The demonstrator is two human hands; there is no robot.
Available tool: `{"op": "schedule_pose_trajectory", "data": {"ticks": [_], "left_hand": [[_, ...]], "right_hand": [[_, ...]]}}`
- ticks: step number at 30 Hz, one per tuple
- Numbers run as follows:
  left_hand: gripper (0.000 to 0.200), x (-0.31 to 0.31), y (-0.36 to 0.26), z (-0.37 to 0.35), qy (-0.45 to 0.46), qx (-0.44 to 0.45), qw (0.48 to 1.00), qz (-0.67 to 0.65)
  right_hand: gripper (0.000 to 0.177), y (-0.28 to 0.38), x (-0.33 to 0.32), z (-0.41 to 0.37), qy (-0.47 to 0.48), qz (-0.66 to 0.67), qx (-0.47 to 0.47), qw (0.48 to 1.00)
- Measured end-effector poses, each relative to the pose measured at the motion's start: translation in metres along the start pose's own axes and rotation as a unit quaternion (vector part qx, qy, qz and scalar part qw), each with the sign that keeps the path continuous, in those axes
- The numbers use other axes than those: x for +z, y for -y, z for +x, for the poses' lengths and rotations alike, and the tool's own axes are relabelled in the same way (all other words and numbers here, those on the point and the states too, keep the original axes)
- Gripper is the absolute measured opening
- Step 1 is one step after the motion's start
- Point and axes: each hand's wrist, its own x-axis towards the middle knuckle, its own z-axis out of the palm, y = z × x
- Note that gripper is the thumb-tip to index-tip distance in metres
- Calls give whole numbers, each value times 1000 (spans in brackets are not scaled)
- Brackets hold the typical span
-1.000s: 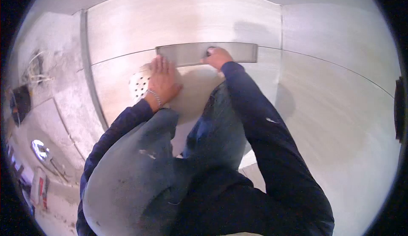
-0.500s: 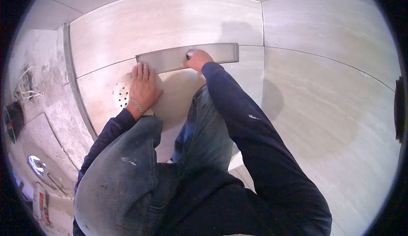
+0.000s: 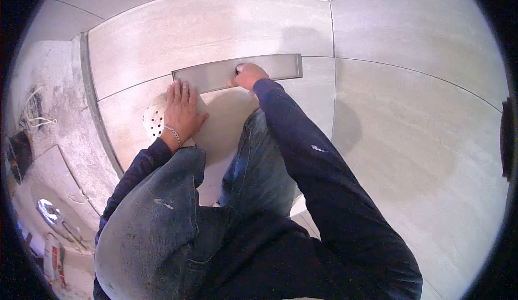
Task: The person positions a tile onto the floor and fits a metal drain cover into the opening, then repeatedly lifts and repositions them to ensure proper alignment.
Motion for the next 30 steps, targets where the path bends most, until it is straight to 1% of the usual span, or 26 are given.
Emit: {"op": "schedule_pose_trajectory", "data": {"ticks": [5,7,9,11,13,15,18,22,24,25,27,28,30], "left_hand": [[81,6,1,0,-12,12,1000,22],[82,6,2,0,-14,8,1000,23],[84,5,2,-2,-5,33,999,31],[84,5,3,-2,8,15,999,38],[83,6,4,-3,-1,19,1000,22],[83,7,4,-3,3,13,999,29],[82,7,7,-3,3,12,999,30],[82,6,5,1,13,1,1000,-5],[82,5,4,5,17,-8,999,-41],[82,4,3,6,9,3,999,-48],[83,3,2,7,22,-9,998,-51],[83,0,1,8,17,0,998,-57],[84,-7,0,9,42,-6,998,-52]], "right_hand": [[57,-3,3,2,-12,8,-19,1000],[56,-2,3,3,1,-3,-29,1000],[55,-3,5,6,5,-26,-43,999],[54,-3,4,7,0,-50,-55,997],[54,-6,7,8,3,-54,-70,996],[54,-8,11,8,-18,-17,-60,998],[55,-8,13,9,-38,-30,-57,997],[54,-8,14,10,-43,-20,-46,998],[53,-10,15,15,-26,-56,-61,996],[52,-7,12,12,-32,-48,-50,997],[50,-2,10,7,-38,-43,-33,998],[49,-2,9,6,-38,-45,-29,998],[48,1,5,4,-39,-37,-18,998]]}}
